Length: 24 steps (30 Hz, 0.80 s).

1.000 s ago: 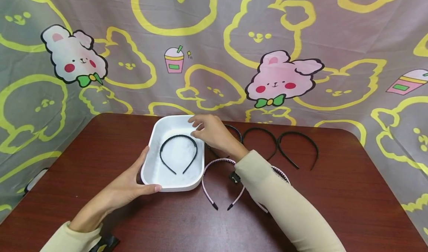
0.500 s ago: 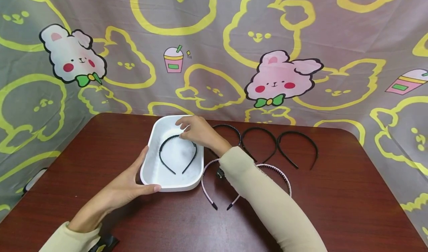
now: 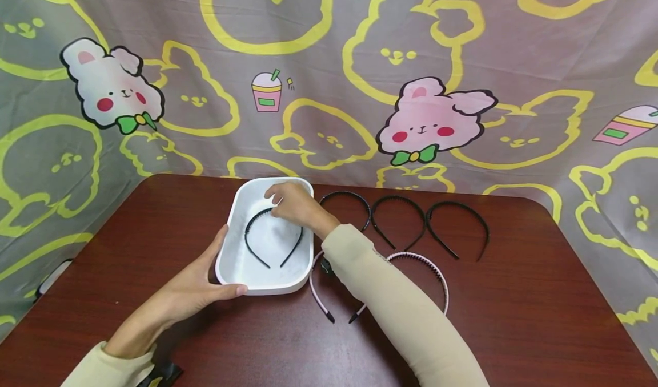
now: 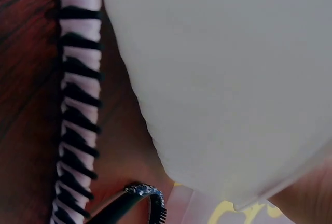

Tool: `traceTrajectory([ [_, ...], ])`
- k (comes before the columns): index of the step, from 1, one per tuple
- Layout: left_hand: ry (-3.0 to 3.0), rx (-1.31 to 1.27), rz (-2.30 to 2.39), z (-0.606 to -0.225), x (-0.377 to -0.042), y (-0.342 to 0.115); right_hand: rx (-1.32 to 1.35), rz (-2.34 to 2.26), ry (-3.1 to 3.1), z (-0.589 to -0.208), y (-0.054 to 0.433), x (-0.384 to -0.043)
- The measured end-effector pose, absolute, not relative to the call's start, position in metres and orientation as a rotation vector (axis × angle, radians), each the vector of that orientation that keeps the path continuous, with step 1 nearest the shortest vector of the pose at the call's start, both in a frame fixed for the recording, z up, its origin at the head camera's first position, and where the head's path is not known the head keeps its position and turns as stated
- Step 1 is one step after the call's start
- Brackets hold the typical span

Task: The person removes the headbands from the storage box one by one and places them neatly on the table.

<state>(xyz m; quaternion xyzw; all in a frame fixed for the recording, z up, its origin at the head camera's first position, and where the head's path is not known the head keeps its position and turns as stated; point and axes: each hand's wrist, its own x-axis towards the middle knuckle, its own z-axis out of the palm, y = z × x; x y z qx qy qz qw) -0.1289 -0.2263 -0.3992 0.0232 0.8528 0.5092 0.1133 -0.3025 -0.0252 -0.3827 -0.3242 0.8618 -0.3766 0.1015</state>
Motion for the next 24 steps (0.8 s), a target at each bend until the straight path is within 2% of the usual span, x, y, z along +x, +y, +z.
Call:
traceTrajectory([
  [24,2.493,0.06,1.495,-0.401,-0.128,-0.226,-1.001,-0.846,2.586,-0.39,-0.038,-0.318],
])
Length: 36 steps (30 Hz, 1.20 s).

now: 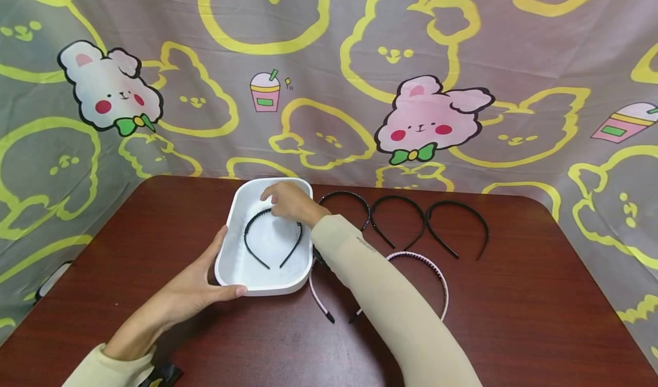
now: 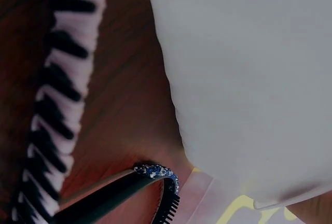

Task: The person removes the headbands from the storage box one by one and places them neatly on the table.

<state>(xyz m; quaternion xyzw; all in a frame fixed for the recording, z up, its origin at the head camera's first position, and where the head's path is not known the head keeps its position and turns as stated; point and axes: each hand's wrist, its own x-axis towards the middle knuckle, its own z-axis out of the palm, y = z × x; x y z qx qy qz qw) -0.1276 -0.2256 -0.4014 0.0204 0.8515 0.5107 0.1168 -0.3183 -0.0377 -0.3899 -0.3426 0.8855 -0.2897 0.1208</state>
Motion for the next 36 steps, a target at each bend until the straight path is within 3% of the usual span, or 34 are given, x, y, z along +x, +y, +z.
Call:
traceTrajectory([
  [36,2.505,0.062,1.461,-0.3941,-0.1293,-0.2251,-0.926,-0.65,2.598,-0.3939,-0.0433,-0.3264],
])
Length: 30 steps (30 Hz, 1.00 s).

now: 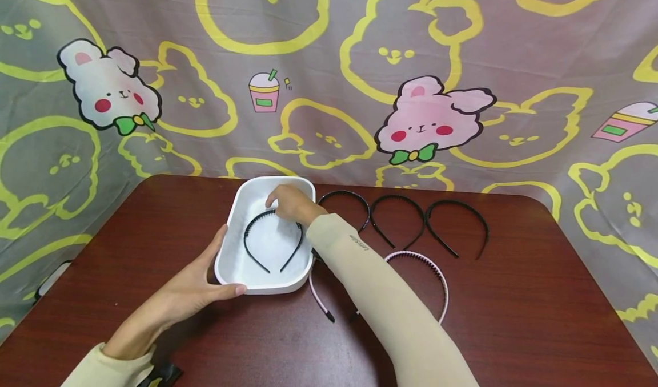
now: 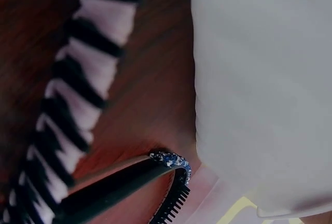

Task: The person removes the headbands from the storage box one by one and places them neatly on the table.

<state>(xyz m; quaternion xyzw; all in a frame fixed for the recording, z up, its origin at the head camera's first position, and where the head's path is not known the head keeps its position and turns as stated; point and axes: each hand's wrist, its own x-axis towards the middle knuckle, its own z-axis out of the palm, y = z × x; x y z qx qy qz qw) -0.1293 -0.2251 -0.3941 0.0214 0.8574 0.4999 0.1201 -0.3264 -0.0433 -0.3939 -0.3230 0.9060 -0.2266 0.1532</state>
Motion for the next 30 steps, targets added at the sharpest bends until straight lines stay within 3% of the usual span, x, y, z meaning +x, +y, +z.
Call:
traceTrajectory([
  [30,2.496,0.022,1.442,-0.393,-0.129,-0.225,-1.011,-0.741,2.62,-0.384,-0.044,-0.319],
])
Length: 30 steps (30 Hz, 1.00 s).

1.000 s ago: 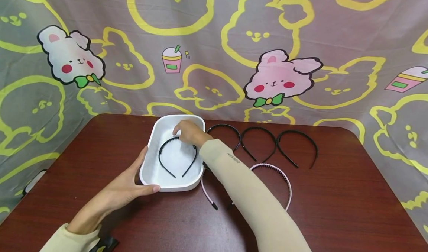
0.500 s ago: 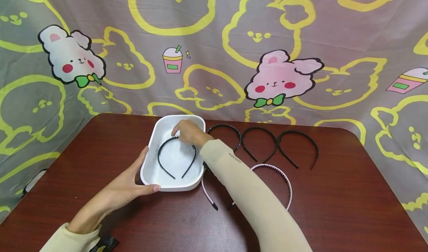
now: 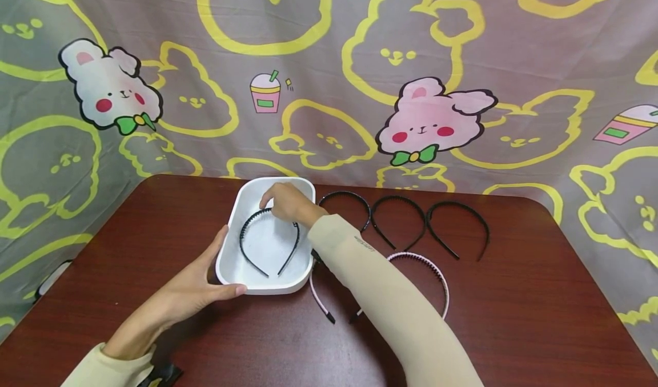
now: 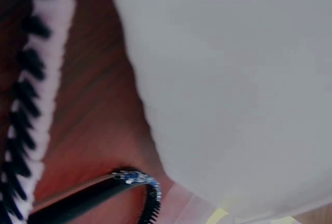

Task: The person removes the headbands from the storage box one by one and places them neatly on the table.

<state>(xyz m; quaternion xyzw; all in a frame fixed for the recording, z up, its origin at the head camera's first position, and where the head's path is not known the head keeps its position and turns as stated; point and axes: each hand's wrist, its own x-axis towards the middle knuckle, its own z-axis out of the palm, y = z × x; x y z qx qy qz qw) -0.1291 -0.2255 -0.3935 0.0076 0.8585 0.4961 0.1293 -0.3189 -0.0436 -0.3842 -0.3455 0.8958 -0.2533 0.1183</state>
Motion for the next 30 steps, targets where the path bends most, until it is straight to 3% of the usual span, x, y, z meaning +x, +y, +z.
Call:
traceTrajectory([
  [30,2.496,0.033,1.447,-0.395,-0.129,-0.227,-0.867,-1.035,2.538,-0.338,0.008,-0.311],
])
